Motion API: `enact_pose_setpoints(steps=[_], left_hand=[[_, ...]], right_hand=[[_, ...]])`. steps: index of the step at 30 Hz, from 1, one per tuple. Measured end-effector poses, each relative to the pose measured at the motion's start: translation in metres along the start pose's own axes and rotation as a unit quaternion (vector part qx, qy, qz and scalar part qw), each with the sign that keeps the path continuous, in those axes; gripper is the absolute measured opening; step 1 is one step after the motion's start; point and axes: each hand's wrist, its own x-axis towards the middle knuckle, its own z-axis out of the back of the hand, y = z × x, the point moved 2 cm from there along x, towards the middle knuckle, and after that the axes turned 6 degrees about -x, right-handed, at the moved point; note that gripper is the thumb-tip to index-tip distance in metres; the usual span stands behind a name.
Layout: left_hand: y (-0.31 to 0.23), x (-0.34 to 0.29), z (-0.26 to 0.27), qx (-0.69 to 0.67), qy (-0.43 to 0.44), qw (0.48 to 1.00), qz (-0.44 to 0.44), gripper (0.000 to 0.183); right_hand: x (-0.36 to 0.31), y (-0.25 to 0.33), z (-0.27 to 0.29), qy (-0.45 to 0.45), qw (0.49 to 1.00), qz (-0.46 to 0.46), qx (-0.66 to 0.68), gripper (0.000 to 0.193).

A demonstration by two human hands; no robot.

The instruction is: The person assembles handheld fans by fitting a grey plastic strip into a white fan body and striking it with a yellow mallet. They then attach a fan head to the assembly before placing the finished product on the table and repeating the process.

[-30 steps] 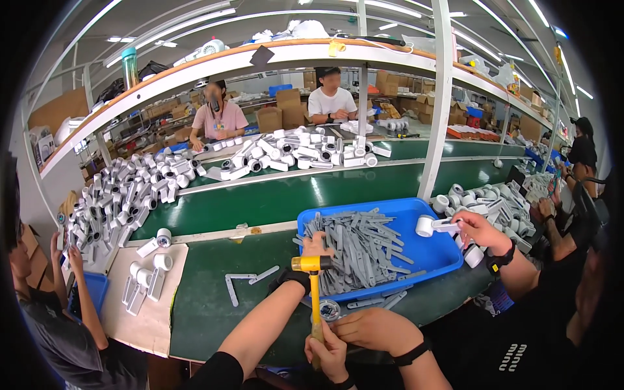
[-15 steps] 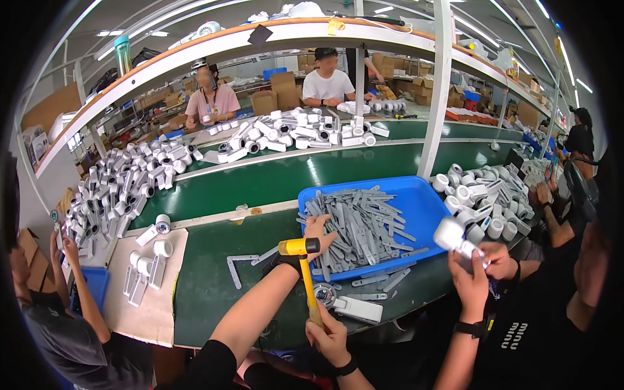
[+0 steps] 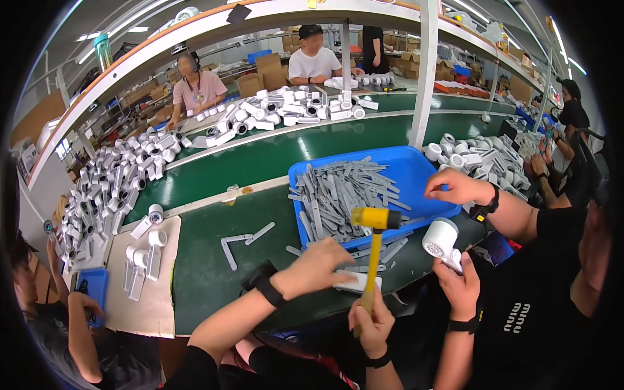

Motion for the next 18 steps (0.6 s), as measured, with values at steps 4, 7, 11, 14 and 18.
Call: enact_pose_setpoints(steps=[4, 7, 11, 14, 18], left_hand=[[-0.035, -0.017, -0.026, 0.159, 0.043, 0.985, -0.058, 0.064], [-0.034, -0.028, -0.024, 0.262, 0.027, 0.963, -0.053, 0.037], [-0.046, -0.063, -0.011, 0.462, 0.088, 0.876, -0.106, 0.009], [-0.05, -0.107, 0.013, 0.392, 0.074, 0.916, -0.041, 0.022], [-0.044, -0.163, 0.077, 0.317, 0.085, 0.945, -0.007, 0.035]], right_hand=[[-0.005, 0.004, 0.008, 0.004, 1.0, 0.008, -0.003, 0.061], [-0.017, 0.007, -0.005, 0.025, 0.999, 0.005, 0.037, 0.058], [-0.026, 0.0, -0.012, 0.068, 0.998, 0.002, 0.011, 0.057], [-0.03, 0.004, -0.025, 0.104, 0.995, 0.0, -0.005, 0.06], [-0.035, 0.002, -0.042, 0.163, 0.986, -0.023, -0.003, 0.056]])
